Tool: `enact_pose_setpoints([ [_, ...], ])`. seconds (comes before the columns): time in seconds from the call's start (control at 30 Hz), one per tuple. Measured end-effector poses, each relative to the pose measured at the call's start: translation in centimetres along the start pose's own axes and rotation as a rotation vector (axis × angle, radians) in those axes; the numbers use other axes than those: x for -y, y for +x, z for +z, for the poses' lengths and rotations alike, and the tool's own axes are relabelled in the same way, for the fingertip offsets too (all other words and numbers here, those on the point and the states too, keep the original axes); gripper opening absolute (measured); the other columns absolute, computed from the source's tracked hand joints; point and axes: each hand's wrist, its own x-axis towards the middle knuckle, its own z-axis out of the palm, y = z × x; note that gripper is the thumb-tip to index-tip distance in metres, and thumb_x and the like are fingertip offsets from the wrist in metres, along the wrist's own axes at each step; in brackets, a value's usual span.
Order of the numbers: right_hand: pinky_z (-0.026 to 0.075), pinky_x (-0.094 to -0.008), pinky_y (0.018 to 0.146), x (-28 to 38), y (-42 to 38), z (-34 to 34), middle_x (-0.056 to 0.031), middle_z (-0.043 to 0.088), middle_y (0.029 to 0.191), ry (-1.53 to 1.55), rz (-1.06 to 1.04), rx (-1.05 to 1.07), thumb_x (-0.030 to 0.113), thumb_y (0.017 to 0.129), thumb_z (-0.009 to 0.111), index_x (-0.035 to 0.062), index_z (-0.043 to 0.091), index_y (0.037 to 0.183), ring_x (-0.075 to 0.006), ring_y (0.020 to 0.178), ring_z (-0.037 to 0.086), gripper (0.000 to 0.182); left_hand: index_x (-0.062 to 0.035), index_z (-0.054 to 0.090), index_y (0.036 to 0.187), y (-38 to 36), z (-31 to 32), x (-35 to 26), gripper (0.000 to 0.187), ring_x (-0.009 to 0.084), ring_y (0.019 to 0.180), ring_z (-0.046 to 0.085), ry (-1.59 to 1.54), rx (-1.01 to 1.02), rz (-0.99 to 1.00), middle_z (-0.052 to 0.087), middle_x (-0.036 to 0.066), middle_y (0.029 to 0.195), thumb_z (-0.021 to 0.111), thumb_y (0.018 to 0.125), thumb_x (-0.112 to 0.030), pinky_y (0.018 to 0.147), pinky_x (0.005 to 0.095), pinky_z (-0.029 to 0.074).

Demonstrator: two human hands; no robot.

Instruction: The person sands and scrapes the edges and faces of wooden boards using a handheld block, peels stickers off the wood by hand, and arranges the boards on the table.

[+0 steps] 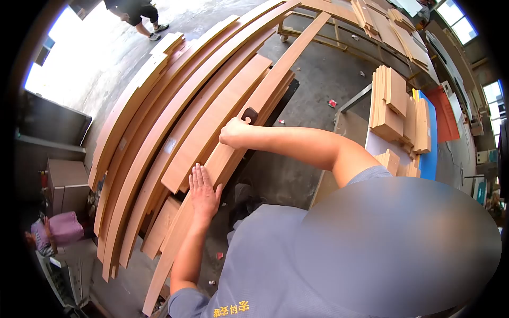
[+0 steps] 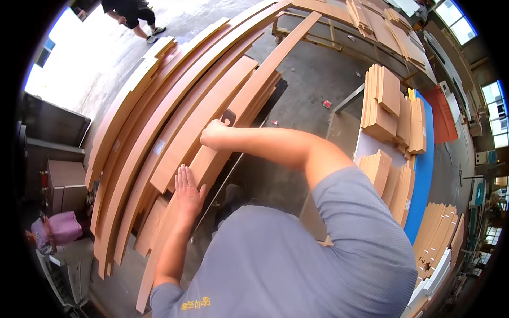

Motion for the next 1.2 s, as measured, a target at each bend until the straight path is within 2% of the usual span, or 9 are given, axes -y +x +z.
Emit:
enact_pose_setpoints([
  [0.3, 0.062, -0.0438, 0.078, -21.9, -2.6, 1.8, -0.0107, 0.077, 0.099, -0.078, 0.023, 0.070, 0.014, 0.082, 0.073, 0.0101, 0.076, 0.102, -0.0311, 0.097, 0.076, 0.021, 0.0087, 0.025, 0.159, 17.7, 0.5, -10.7, 0.097, 0.0395, 0.157, 0.023, -0.153, -0.004, 0.131, 0.027, 0.026, 0.168, 0.076, 0.089, -0.035, 0.130, 0.0505, 0.017],
  [0.57, 0.060, -0.0492, 0.075, -42.6, -6.0, 3.3, -0.0119, 0.074, 0.089, 0.009, 0.027, 0.012, 0.010, 0.076, 0.072, 0.0102, 0.070, 0.097, -0.0350, 0.090, 0.075, 0.021, 0.0070, 0.029, 0.157, 28.3, 0.4, -18.5, 0.100, 0.0368, 0.155, 0.029, -0.243, 0.043, 0.031, 0.034, 0.024, 0.164, 0.084, 0.082, -0.028, 0.129, 0.0484, 0.022],
  [0.83, 0.058, -0.0482, 0.076, -70.7, -9.0, 3.7, -0.0095, 0.074, 0.090, -0.067, 0.035, 0.072, 0.008, 0.073, 0.078, 0.0137, 0.070, 0.099, -0.0345, 0.092, 0.074, 0.028, 0.0007, 0.036, 0.156, 28.3, 2.7, -18.9, 0.112, 0.0366, 0.150, 0.038, -0.058, -0.010, -0.057, 0.042, 0.021, 0.160, 0.091, 0.068, -0.039, 0.127, 0.0543, 0.026],
  [0.93, 0.057, -0.0495, 0.075, -82.5, -11.3, 5.6, -0.0109, 0.073, 0.089, -0.057, 0.058, 0.004, 0.009, 0.075, 0.073, 0.0140, 0.068, 0.097, -0.0356, 0.090, 0.073, 0.023, 0.0006, 0.033, 0.157, 27.8, 2.6, -19.6, 0.116, 0.0378, 0.151, 0.035, 0.034, 0.035, -0.134, 0.038, 0.020, 0.162, 0.090, 0.066, -0.041, 0.126, 0.0545, 0.026],
  [1.03, 0.057, -0.0473, 0.077, -93.4, -13.7, 6.5, -0.0093, 0.075, 0.094, -0.121, 0.316, 0.051, 0.011, 0.074, 0.072, 0.0142, 0.068, 0.098, -0.0347, 0.095, 0.073, 0.024, -0.0003, 0.030, 0.159, 28.2, 2.2, -22.0, 0.115, 0.0414, 0.151, 0.033, 0.000, 0.051, -0.308, 0.034, 0.020, 0.164, 0.092, 0.067, -0.031, 0.126, 0.0538, 0.026],
  [1.1, 0.057, -0.0481, 0.082, -98.6, -15.7, 8.1, -0.0113, 0.075, 0.101, -0.022, 0.520, 0.066, 0.014, 0.073, 0.075, 0.0128, 0.068, 0.109, -0.0326, 0.099, 0.072, 0.037, -0.0027, 0.032, 0.159, 28.8, 1.8, -24.1, 0.113, 0.0415, 0.148, 0.035, 0.011, 0.055, -0.403, 0.036, 0.019, 0.161, 0.093, 0.066, -0.025, 0.124, 0.0530, 0.029],
  [1.13, 0.056, -0.0450, 0.088, -97.7, -16.5, 8.2, -0.0138, 0.074, 0.112, 0.267, 0.659, -0.109, 0.022, 0.074, 0.080, 0.0109, 0.067, 0.119, -0.0314, 0.108, 0.071, 0.048, -0.0051, 0.035, 0.159, 29.3, 1.8, -24.8, 0.111, 0.0417, 0.146, 0.038, 0.022, 0.044, -0.494, 0.039, 0.019, 0.158, 0.093, 0.066, -0.020, 0.122, 0.0522, 0.032],
  [1.17, 0.054, -0.0396, 0.094, -98.4, -16.3, 10.7, -0.0176, 0.072, 0.119, 0.568, 0.642, -0.286, 0.032, 0.075, 0.085, 0.0053, 0.065, 0.125, -0.0296, 0.113, 0.069, 0.060, -0.0051, 0.035, 0.159, 29.8, 2.1, -25.2, 0.111, 0.0417, 0.146, 0.038, 0.026, 0.044, -0.516, 0.039, 0.019, 0.158, 0.093, 0.066, -0.020, 0.122, 0.0522, 0.032],
  [1.2, 0.051, -0.0359, 0.097, -98.8, -15.8, 12.7, -0.0160, 0.072, 0.118, 0.730, 0.612, -0.305, 0.036, 0.079, 0.085, 0.0004, 0.064, 0.125, -0.0245, 0.114, 0.066, 0.062, -0.0076, 0.039, 0.157, 29.9, 2.5, -25.4, 0.107, 0.0410, 0.141, 0.042, -0.054, 0.069, -0.556, 0.043, 0.018, 0.153, 0.093, 0.065, -0.016, 0.119, 0.0518, 0.035],
])
